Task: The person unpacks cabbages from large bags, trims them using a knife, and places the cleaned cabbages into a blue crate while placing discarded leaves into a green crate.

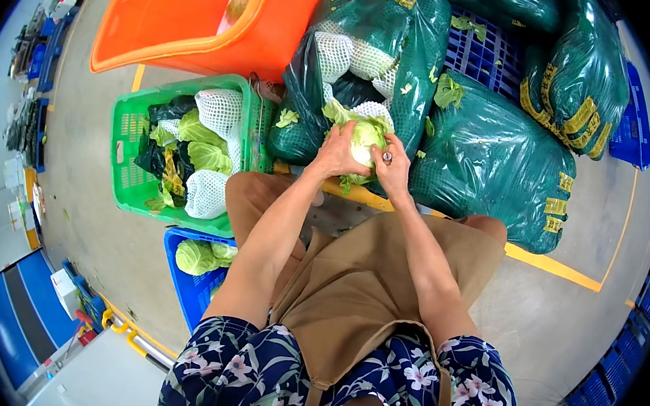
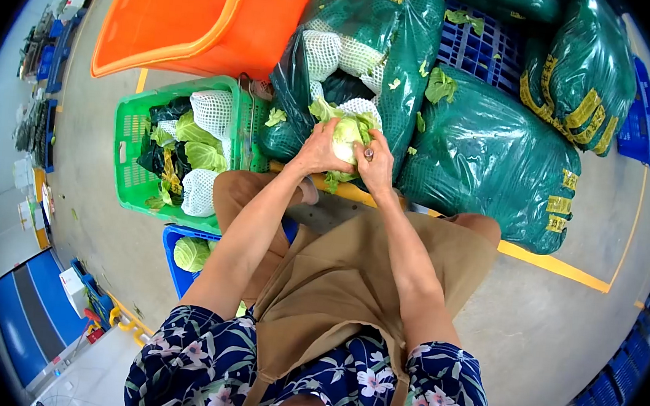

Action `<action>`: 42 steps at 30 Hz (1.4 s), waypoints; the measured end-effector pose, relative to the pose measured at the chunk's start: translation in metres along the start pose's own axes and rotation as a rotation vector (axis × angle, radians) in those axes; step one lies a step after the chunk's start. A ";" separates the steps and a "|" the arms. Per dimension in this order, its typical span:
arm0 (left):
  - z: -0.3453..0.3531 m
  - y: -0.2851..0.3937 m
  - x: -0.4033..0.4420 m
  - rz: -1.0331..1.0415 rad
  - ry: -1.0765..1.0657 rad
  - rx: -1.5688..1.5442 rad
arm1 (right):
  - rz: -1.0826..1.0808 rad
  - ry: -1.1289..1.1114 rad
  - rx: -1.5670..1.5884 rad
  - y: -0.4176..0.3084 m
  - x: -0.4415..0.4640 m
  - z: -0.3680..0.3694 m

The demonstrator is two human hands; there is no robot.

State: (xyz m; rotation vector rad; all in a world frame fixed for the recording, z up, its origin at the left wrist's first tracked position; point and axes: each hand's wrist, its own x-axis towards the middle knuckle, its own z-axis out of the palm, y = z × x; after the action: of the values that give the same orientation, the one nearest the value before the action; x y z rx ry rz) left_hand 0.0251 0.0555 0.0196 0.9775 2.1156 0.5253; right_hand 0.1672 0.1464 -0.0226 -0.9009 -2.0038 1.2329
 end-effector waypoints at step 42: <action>-0.085 -0.052 -0.123 0.801 -0.015 -2.433 | 0.450 -0.557 1.132 -0.234 0.072 0.034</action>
State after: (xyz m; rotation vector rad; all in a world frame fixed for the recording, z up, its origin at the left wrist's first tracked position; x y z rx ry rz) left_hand -0.0098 -0.0768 0.0976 0.0569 -0.1691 2.3230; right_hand 0.0449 0.1087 0.1891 -0.4189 -1.0404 2.6626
